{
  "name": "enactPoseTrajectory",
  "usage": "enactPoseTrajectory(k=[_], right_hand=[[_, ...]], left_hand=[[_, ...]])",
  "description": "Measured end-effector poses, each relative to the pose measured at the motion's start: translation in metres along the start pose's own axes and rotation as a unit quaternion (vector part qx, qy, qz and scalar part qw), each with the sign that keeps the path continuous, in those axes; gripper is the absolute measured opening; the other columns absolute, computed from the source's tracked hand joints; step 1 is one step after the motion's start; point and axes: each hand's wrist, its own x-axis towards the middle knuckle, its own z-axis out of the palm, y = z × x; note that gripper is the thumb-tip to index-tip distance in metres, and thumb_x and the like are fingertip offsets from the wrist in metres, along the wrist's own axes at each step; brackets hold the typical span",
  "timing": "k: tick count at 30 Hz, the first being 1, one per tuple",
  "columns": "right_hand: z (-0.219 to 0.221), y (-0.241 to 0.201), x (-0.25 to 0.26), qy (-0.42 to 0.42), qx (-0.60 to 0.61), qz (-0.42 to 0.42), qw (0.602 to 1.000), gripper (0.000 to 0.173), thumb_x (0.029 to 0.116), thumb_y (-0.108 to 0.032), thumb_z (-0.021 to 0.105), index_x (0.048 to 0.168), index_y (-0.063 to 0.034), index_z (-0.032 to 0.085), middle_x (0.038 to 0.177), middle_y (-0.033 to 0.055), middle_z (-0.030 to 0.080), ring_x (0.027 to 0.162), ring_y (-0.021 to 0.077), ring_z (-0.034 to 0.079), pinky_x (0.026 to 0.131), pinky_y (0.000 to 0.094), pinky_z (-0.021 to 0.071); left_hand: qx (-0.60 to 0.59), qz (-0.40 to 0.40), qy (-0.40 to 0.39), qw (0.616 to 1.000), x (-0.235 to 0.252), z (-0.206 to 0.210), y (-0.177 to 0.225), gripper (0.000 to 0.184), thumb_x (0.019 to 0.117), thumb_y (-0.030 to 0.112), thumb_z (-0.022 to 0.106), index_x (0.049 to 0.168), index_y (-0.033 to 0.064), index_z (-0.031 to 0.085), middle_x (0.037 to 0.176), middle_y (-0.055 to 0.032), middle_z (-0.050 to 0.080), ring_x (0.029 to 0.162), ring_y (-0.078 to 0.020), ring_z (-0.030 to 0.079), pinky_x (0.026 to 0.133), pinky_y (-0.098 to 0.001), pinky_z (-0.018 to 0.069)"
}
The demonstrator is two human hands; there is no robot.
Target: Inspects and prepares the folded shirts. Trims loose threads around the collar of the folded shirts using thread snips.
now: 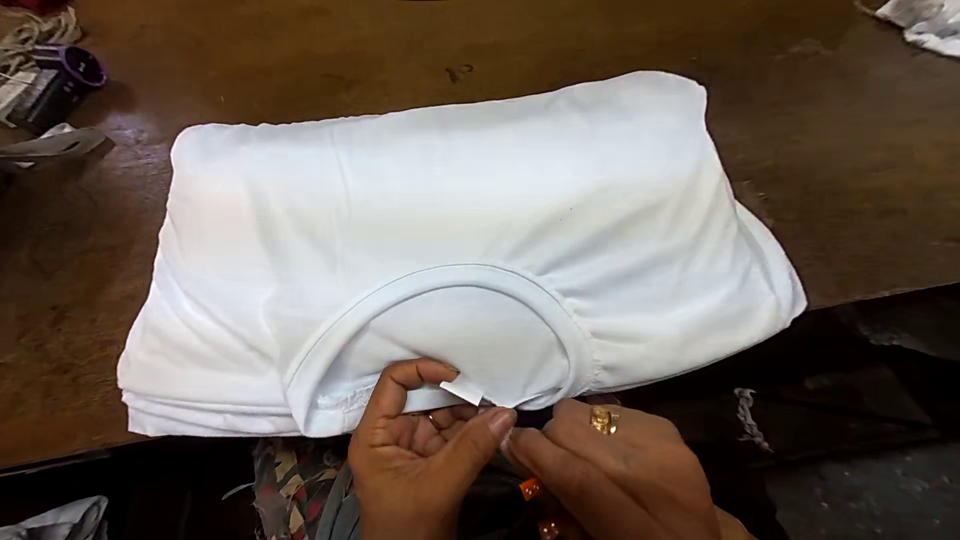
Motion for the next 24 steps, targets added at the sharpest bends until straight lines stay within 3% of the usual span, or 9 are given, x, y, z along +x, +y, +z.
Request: enactPoseTrajectory(k=[2, 5, 7, 9, 16, 24], right_hand=[[-0.002, 0.001, -0.005, 0.002, 0.017, 0.014, 1.000, 0.016, 0.1045, -0.019, 0.052, 0.106, -0.0077, 0.063, 0.074, 0.0046, 0.052, 0.062, 0.0168, 0.049, 0.053, 0.0283, 0.0398], [-0.016, 0.002, -0.013, -0.023, 0.004, 0.095, 0.995, 0.043, 0.1081, -0.046, 0.043, 0.121, -0.0108, 0.063, 0.086, 0.0049, 0.061, 0.074, 0.0147, 0.059, 0.062, 0.0271, 0.0480], [-0.025, 0.010, -0.018, -0.023, -0.046, 0.120, 0.991, 0.047, 0.1100, -0.044, 0.034, 0.131, -0.0122, 0.062, 0.087, 0.0046, 0.059, 0.074, 0.0145, 0.056, 0.062, 0.0275, 0.0454], [-0.029, 0.016, -0.023, -0.010, -0.093, 0.114, 0.989, 0.043, 0.1102, -0.037, 0.037, 0.133, -0.0120, 0.063, 0.086, 0.0056, 0.057, 0.075, 0.0162, 0.053, 0.063, 0.0291, 0.0422], [-0.015, 0.013, -0.020, 0.022, -0.107, 0.067, 0.992, 0.038, 0.1090, -0.034, 0.044, 0.127, -0.0083, 0.067, 0.082, 0.0055, 0.059, 0.071, 0.0168, 0.051, 0.061, 0.0288, 0.0398], [-0.001, 0.013, -0.011, 0.031, -0.090, 0.077, 0.992, 0.033, 0.1082, -0.027, 0.048, 0.109, -0.0045, 0.072, 0.077, 0.0049, 0.060, 0.068, 0.0154, 0.054, 0.057, 0.0290, 0.0410]], left_hand=[[0.002, -0.015, -0.007, 1.000, 0.000, 0.002, 0.003, 0.048, 0.0756, -0.013, 0.080, 0.115, -0.0015, 0.055, 0.087, -0.0211, 0.074, 0.071, -0.0257, 0.076, 0.070, -0.0362, 0.0659], [0.001, -0.036, -0.006, 0.999, -0.003, 0.002, 0.009, 0.050, 0.0751, -0.013, 0.081, 0.116, -0.0007, 0.054, 0.089, -0.0214, 0.074, 0.072, -0.0268, 0.076, 0.070, -0.0364, 0.0660], [-0.005, -0.047, -0.004, 0.999, -0.005, 0.001, 0.013, 0.050, 0.0760, -0.013, 0.080, 0.117, 0.0007, 0.054, 0.087, -0.0200, 0.075, 0.069, -0.0260, 0.076, 0.066, -0.0353, 0.0659], [-0.012, -0.056, -0.001, 0.998, -0.007, 0.001, 0.016, 0.050, 0.0761, -0.013, 0.079, 0.117, 0.0000, 0.053, 0.087, -0.0198, 0.075, 0.068, -0.0255, 0.076, 0.063, -0.0352, 0.0658], [-0.042, -0.067, 0.013, 0.997, -0.013, 0.005, 0.022, 0.052, 0.0752, -0.015, 0.079, 0.117, -0.0011, 0.052, 0.087, -0.0201, 0.075, 0.069, -0.0261, 0.076, 0.064, -0.0367, 0.0662], [-0.011, -0.052, 0.011, 0.999, -0.016, 0.001, 0.020, 0.054, 0.0731, -0.014, 0.080, 0.117, -0.0017, 0.052, 0.082, -0.0193, 0.074, 0.066, -0.0252, 0.075, 0.065, -0.0372, 0.0658]])
